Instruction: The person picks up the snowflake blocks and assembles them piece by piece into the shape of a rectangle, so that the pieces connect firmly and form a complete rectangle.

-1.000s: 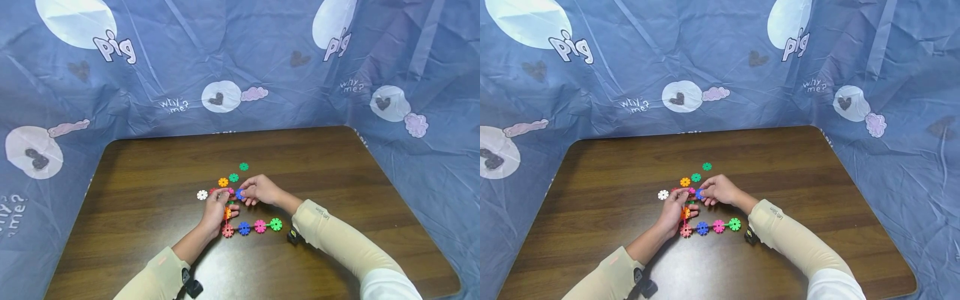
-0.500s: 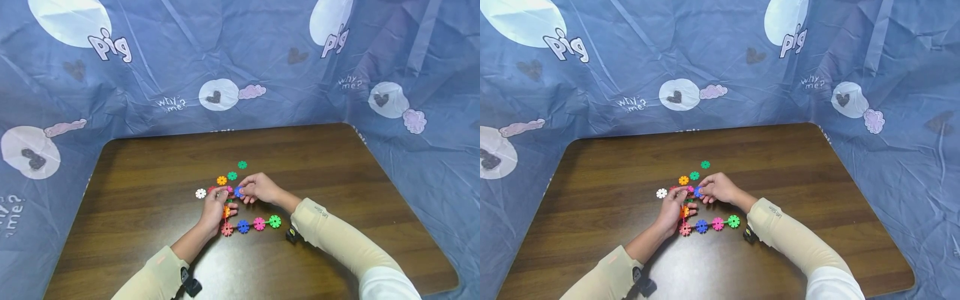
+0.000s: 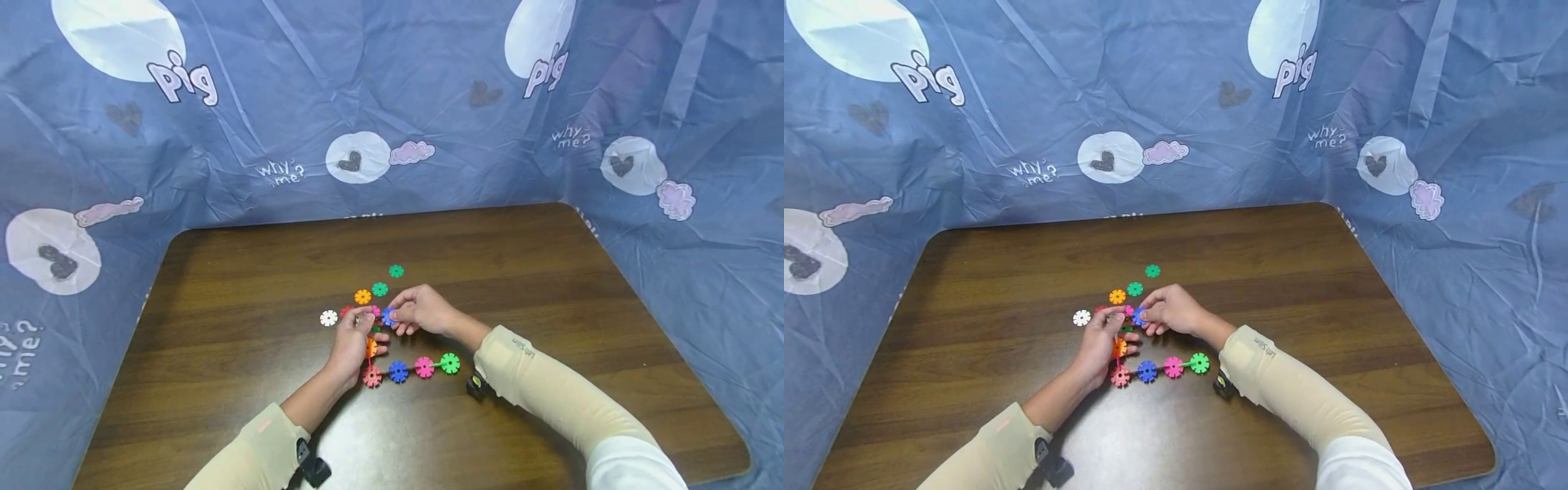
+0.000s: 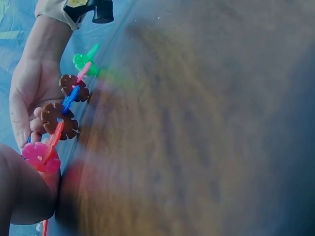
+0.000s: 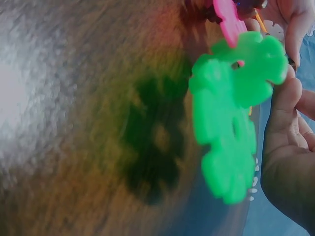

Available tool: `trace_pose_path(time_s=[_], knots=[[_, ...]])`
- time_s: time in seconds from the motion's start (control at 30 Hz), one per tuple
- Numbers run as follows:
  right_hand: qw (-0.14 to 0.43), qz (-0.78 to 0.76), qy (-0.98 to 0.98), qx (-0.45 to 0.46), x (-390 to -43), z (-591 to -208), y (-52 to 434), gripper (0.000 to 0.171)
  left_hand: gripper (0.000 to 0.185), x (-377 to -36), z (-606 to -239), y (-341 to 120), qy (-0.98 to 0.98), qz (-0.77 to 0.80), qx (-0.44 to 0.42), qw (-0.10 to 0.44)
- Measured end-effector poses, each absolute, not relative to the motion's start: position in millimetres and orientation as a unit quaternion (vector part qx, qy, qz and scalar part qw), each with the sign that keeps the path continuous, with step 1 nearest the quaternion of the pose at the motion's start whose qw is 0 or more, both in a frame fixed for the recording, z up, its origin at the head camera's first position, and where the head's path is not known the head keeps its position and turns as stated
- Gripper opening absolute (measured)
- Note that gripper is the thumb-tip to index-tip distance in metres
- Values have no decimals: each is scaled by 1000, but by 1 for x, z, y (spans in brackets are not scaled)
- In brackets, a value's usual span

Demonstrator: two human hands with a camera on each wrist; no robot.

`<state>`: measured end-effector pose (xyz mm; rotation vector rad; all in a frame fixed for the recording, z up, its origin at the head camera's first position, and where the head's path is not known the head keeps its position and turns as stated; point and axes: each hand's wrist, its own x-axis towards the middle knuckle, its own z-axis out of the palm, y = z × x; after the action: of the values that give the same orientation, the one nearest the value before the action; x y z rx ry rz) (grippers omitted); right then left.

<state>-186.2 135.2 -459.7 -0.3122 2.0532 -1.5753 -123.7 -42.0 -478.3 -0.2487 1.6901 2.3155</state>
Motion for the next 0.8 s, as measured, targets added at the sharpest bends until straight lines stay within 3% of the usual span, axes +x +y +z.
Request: trace_pose_path(time_s=[0.3,0.47,0.7,0.8], knots=[[262,-580,758,-142,-190,-458,128,13,27,-124,-477,-43,598,788,-87,121],[279,-504,803,-152,-206,-447,133,18,30,-123,-476,-41,599,788,-69,128],[156,-250,919,-263,-245,-440,121,25,27,-121,-478,-44,573,808,-85,112],[139,-164,926,-310,-253,-447,113,31,26,-121,-477,-44,566,811,-89,121]])
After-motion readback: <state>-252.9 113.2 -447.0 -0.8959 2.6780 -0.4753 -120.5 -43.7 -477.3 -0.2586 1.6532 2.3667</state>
